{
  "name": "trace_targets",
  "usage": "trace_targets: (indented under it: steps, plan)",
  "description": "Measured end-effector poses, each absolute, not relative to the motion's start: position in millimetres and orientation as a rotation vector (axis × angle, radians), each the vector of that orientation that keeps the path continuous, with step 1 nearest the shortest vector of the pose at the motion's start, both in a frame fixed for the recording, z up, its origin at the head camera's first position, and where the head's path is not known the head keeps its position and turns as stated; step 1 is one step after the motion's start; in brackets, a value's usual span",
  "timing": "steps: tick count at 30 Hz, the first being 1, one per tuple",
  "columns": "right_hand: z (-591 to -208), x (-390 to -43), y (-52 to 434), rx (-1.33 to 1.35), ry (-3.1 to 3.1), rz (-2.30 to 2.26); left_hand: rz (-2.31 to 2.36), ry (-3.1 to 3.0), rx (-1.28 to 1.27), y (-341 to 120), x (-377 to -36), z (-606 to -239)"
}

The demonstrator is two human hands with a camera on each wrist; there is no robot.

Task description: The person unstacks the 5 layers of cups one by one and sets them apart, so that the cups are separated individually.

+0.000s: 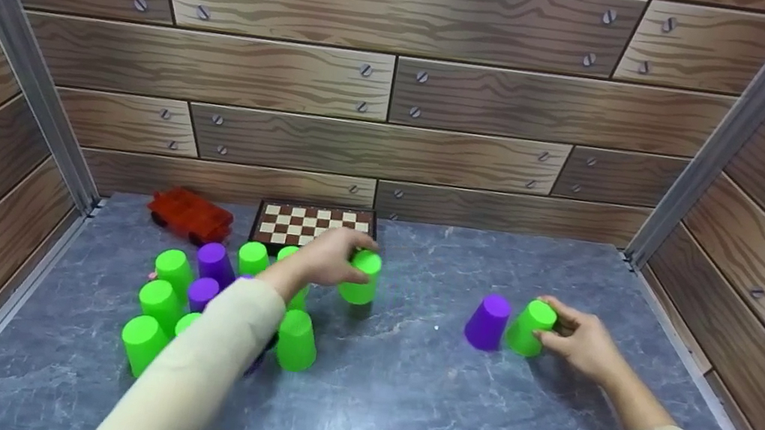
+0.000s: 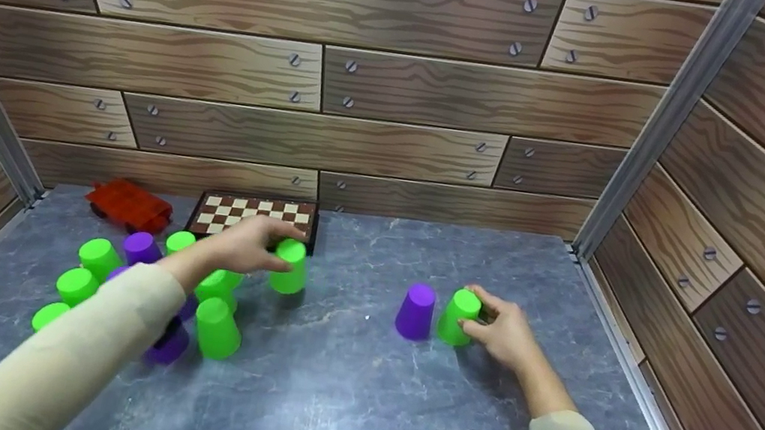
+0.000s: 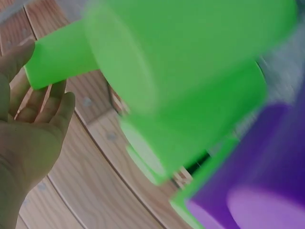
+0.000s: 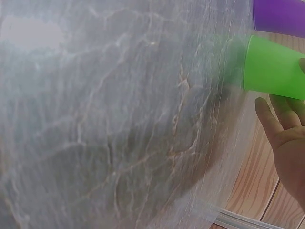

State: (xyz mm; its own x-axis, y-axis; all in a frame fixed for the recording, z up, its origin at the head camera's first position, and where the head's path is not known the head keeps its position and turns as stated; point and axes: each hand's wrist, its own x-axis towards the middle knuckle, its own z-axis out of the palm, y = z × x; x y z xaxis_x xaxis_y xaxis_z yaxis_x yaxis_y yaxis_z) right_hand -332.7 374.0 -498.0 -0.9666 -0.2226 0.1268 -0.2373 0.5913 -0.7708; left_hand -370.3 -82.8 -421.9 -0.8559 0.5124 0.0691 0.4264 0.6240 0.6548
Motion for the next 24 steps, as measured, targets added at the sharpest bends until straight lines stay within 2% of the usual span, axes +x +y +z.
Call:
trace_targets:
  steps: [8, 24]
  plan:
    - [-500, -333, 374, 0.419, -2.76, 1.354, 0.927, 2.731, 0.771, -109, -381, -424]
    - [-500, -333, 373, 0.422, -2.743, 1.412, 0.864, 2.784, 0.683, -120, -386, -434]
